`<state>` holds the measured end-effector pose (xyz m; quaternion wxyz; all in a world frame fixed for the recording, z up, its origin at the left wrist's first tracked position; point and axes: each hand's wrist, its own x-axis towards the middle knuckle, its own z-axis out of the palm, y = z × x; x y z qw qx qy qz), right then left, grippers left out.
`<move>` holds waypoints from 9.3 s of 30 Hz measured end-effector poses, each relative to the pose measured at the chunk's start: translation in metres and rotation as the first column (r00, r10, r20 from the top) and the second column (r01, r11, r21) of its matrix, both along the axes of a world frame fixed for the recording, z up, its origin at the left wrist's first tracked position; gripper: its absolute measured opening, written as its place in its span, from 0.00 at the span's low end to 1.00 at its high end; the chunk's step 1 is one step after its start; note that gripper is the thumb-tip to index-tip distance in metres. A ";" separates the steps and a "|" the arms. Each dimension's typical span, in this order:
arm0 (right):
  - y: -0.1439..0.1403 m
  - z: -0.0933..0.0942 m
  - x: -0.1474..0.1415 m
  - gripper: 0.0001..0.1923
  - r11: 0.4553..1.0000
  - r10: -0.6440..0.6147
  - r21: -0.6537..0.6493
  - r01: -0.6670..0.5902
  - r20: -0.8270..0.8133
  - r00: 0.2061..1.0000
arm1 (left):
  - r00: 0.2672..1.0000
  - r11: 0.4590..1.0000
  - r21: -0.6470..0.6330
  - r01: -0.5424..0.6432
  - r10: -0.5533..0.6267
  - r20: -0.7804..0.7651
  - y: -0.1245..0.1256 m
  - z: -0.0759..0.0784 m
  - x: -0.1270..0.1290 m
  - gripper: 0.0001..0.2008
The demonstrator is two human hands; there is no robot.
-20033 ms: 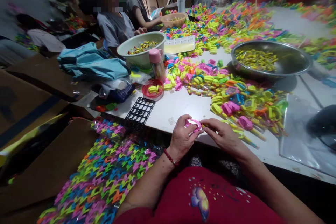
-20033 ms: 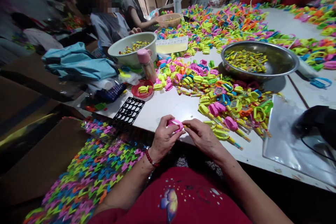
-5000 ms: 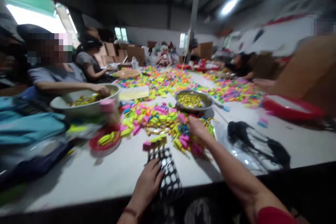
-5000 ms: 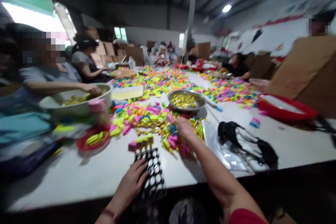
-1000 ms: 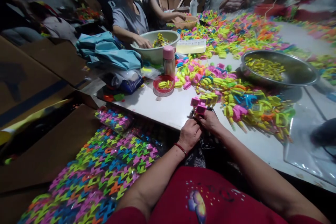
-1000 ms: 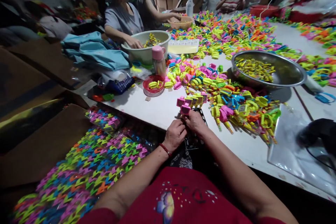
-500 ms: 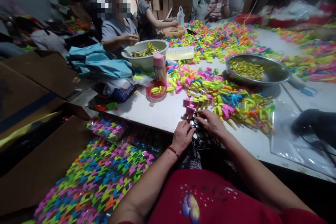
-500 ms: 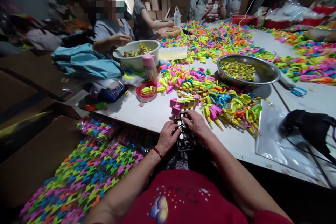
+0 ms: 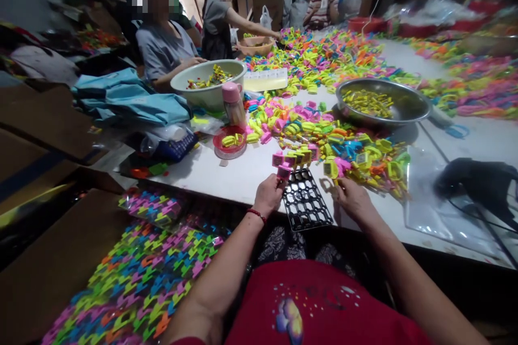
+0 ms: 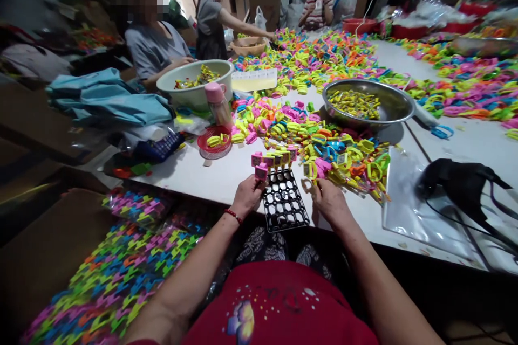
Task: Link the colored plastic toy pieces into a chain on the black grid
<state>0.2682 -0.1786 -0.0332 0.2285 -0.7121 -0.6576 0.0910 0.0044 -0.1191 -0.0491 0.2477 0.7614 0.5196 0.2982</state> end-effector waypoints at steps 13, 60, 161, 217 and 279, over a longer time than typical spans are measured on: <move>0.045 0.009 -0.086 0.11 0.959 0.208 -0.025 -0.281 -0.611 0.764 | 0.997 0.995 0.088 0.040 -0.035 -0.064 -0.007 -0.005 0.000 0.07; 0.046 0.009 -0.065 0.11 0.970 0.174 -0.039 -0.240 -0.575 0.799 | 0.997 0.999 0.018 0.027 -0.029 0.066 -0.003 -0.010 -0.001 0.07; 0.010 0.009 0.032 0.10 0.985 -0.087 -0.086 0.148 0.495 0.865 | 0.823 0.726 0.390 0.567 -0.523 -0.221 0.038 0.086 0.027 0.20; -0.015 0.006 0.073 0.10 0.979 -0.197 0.123 0.162 0.379 0.904 | 0.941 0.763 0.557 0.328 -0.314 -0.124 -0.036 0.066 -0.014 0.17; -0.031 0.015 0.003 0.12 0.996 -0.071 -0.089 0.032 -0.478 0.875 | 0.981 0.980 -0.066 0.188 -0.190 -0.030 -0.014 0.003 0.022 0.07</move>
